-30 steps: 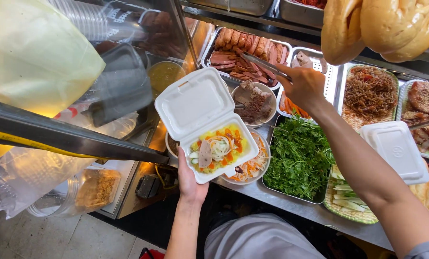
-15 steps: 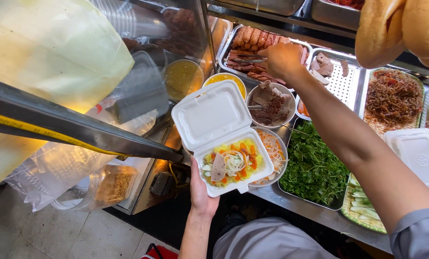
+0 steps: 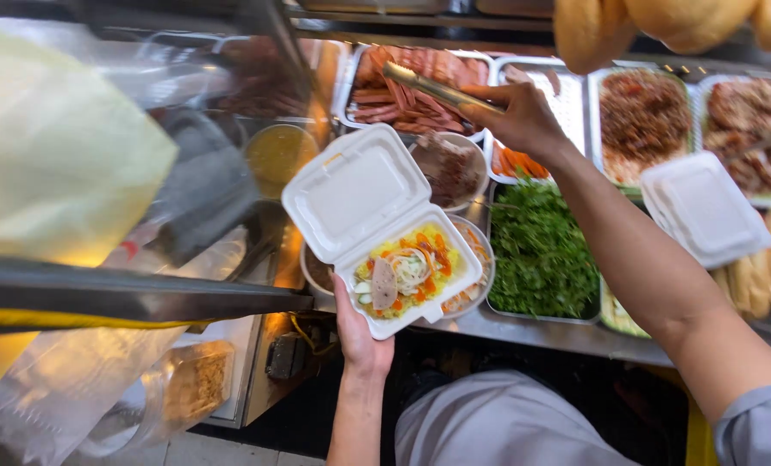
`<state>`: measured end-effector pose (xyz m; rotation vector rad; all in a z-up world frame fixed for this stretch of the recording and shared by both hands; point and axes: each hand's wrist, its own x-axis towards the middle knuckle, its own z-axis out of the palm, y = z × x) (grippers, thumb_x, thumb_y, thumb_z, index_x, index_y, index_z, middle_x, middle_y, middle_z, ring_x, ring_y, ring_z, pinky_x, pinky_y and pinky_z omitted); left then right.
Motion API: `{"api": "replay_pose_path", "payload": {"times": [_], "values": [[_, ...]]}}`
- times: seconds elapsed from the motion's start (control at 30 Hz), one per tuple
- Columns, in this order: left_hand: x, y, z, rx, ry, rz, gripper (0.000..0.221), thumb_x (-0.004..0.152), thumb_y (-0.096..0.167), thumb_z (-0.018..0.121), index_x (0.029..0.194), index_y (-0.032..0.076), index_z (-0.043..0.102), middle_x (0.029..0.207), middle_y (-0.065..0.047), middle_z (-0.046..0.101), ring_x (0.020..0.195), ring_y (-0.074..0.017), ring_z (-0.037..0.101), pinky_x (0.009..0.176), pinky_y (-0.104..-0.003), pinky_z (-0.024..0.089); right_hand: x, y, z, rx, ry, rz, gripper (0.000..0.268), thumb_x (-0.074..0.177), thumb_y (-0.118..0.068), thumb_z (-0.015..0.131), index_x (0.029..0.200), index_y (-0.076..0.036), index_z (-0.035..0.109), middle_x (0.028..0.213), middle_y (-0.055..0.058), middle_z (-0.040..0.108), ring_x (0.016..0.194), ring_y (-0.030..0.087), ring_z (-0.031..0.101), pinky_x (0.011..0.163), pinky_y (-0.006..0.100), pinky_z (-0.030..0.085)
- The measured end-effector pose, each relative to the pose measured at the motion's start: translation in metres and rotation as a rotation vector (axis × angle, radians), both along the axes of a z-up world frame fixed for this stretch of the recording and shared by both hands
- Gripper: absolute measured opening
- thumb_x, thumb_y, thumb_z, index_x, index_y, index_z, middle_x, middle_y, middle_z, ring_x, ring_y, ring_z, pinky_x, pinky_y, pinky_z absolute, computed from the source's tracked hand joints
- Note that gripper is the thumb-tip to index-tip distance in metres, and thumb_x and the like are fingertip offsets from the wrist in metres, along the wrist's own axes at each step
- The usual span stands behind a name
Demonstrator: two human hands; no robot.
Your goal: Preparing a takeout food container with rice, meat, vegetables, and condiments.
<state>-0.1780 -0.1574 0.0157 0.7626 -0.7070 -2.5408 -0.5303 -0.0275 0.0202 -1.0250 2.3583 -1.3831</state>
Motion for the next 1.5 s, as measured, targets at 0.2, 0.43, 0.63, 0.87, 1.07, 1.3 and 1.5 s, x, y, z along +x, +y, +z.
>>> {"api": "replay_pose_path", "payload": {"times": [0.2, 0.43, 0.63, 0.87, 1.07, 1.3, 1.5], "values": [[-0.023, 0.045, 0.030, -0.007, -0.004, -0.225, 0.067, 0.105, 0.053, 0.030, 0.156, 0.010, 0.038, 0.155, -0.007, 0.048, 0.141, -0.0247, 0.049, 0.117, -0.044, 0.040, 0.095, 0.191, 0.055, 0.102, -0.239, -0.363, 0.041, 0.098, -0.025, 0.073, 0.136, -0.011, 0.072, 0.080, -0.005, 0.066, 0.064, 0.002, 0.049, 0.052, 0.022, 0.037], [-0.060, 0.179, -0.024, -0.034, -0.021, -0.499, 0.069, 0.105, 0.055, 0.031, 0.156, 0.009, 0.038, 0.156, -0.008, 0.049, 0.143, -0.0237, 0.049, 0.118, -0.040, 0.040, 0.169, 0.383, 0.065, 0.060, -0.338, -0.704, 0.039, 0.097, -0.019, 0.073, 0.136, -0.012, 0.072, 0.082, -0.006, 0.066, 0.061, 0.001, 0.049, 0.051, 0.021, 0.039], [-0.085, 0.324, -0.097, -0.016, -0.149, -0.496, 0.073, 0.103, 0.059, 0.031, 0.154, 0.009, 0.040, 0.153, -0.007, 0.051, 0.139, -0.0231, 0.052, 0.115, -0.039, 0.042, 0.177, 0.511, 0.031, -0.046, -0.293, -0.732, 0.037, 0.099, -0.014, 0.075, 0.135, -0.005, 0.072, 0.085, -0.004, 0.066, 0.064, 0.001, 0.051, 0.055, 0.020, 0.040], [-0.106, 0.403, -0.150, -0.181, -0.302, -0.256, 0.076, 0.101, 0.061, 0.039, 0.149, 0.002, 0.046, 0.146, -0.010, 0.058, 0.129, -0.0226, 0.060, 0.108, -0.038, 0.049, 0.170, 0.592, 0.002, -0.109, -0.400, -0.611, 0.039, 0.098, -0.013, 0.075, 0.136, -0.005, 0.071, 0.084, -0.007, 0.062, 0.065, 0.000, 0.047, 0.054, 0.018, 0.036], [-0.116, 0.395, -0.175, -0.349, -0.498, -0.153, 0.079, 0.104, 0.062, 0.040, 0.136, -0.007, 0.058, 0.133, -0.016, 0.067, 0.117, -0.0229, 0.065, 0.099, -0.036, 0.052, 0.166, 0.600, -0.006, 0.025, -0.354, -0.451, 0.040, 0.096, -0.014, 0.076, 0.134, -0.008, 0.072, 0.081, -0.007, 0.063, 0.066, 0.001, 0.048, 0.056, 0.020, 0.040], [-0.097, 0.383, -0.152, -0.918, -0.728, -0.174, 0.054, 0.105, 0.042, 0.050, 0.127, -0.005, 0.065, 0.115, -0.016, 0.074, 0.105, -0.0229, 0.068, 0.093, -0.036, 0.051, 0.167, 0.598, 0.008, 0.078, -0.284, -0.258, 0.040, 0.091, -0.016, 0.077, 0.131, -0.011, 0.072, 0.085, -0.006, 0.072, 0.076, 0.000, 0.059, 0.067, 0.019, 0.050], [-0.085, 0.362, -0.134, -0.903, -0.580, -0.355, 0.041, 0.102, 0.029, 0.063, 0.126, -0.003, 0.070, 0.095, -0.013, 0.076, 0.078, -0.0141, 0.065, 0.070, -0.030, 0.052, 0.167, 0.559, 0.014, 0.454, -0.319, -0.304, 0.042, 0.093, -0.020, 0.081, 0.134, -0.017, 0.078, 0.075, 0.009, 0.069, 0.064, 0.013, 0.045, 0.057, 0.032, 0.042]]}}
